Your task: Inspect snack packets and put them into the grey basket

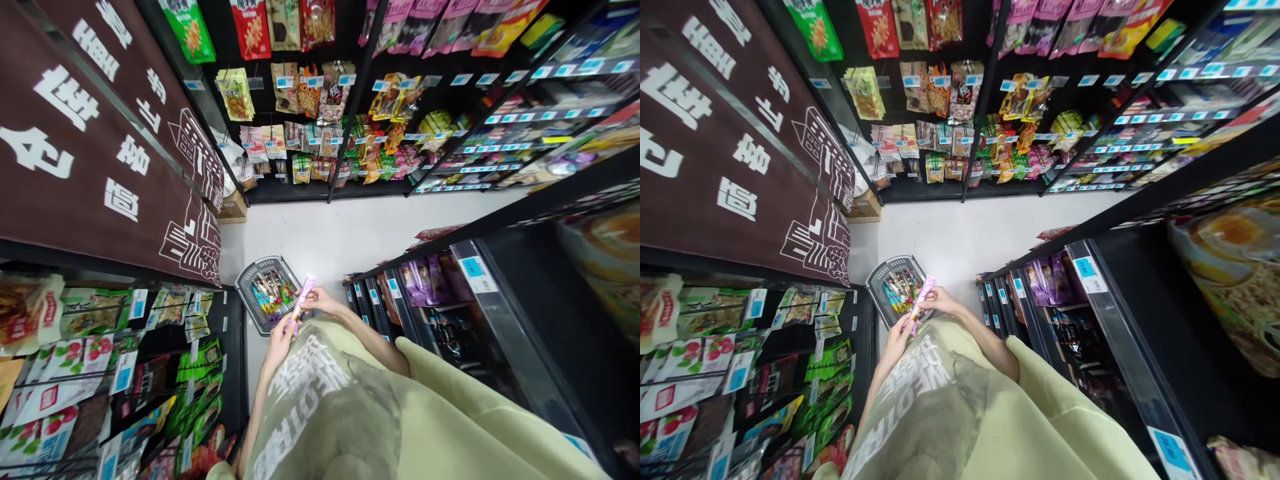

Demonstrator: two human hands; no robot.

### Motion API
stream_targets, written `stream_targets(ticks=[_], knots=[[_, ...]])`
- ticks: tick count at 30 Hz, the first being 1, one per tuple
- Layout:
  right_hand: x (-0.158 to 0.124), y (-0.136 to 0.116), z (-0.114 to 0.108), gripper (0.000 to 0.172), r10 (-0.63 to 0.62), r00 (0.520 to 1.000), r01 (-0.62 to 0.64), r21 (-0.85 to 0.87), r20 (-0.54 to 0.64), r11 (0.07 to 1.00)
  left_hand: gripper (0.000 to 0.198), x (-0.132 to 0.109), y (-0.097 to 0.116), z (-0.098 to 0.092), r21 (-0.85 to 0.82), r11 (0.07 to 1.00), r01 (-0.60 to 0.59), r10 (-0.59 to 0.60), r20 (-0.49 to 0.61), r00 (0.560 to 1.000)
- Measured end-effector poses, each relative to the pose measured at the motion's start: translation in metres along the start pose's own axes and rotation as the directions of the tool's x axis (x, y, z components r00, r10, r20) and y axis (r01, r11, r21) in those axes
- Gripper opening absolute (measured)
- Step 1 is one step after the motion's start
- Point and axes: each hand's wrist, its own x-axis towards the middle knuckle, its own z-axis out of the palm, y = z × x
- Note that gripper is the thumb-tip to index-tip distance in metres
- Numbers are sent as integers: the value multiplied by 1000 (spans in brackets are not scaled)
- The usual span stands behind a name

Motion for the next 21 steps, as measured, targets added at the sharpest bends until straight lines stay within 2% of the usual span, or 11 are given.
stream_targets(ticks=[3, 6, 8, 10, 12, 15, 17, 21], knots=[[0, 5, 2, 52, 4, 998, -4, -2, -60, 1000, 49, 1, 2, 0, 0, 1000, -1, 1, 41, 999], [0, 10, 0, 42, 13, 989, -10, 20, -147, 1000, 50, 4, 1, 0, 17, 1000, 9, -10, 55, 998], [0, 10, -7, 36, 32, 950, 22, 169, -311, 985, 49, 7, -2, -1, 52, 998, 23, -25, 23, 999], [-1, 6, -20, 32, 63, 849, 140, 339, -524, 930, 45, 11, -6, -3, 122, 992, 17, -18, 9, 1000], [-5, -1, -40, 27, 84, 730, 276, 405, -678, 872, 39, 14, -10, -6, 231, 973, -2, -9, 45, 999], [-22, -14, -75, 21, 96, 610, 389, 403, -787, 829, 34, 14, -14, -11, 351, 936, -17, -19, 97, 995], [-40, -20, -100, 13, 119, 511, 471, 393, -851, 789, 33, 13, -16, -13, 382, 924, -19, -24, 108, 994], [-89, -26, -145, 11, 168, 266, 608, 301, -949, 734, 32, 15, -21, -16, 436, 900, -31, -27, 126, 992]])
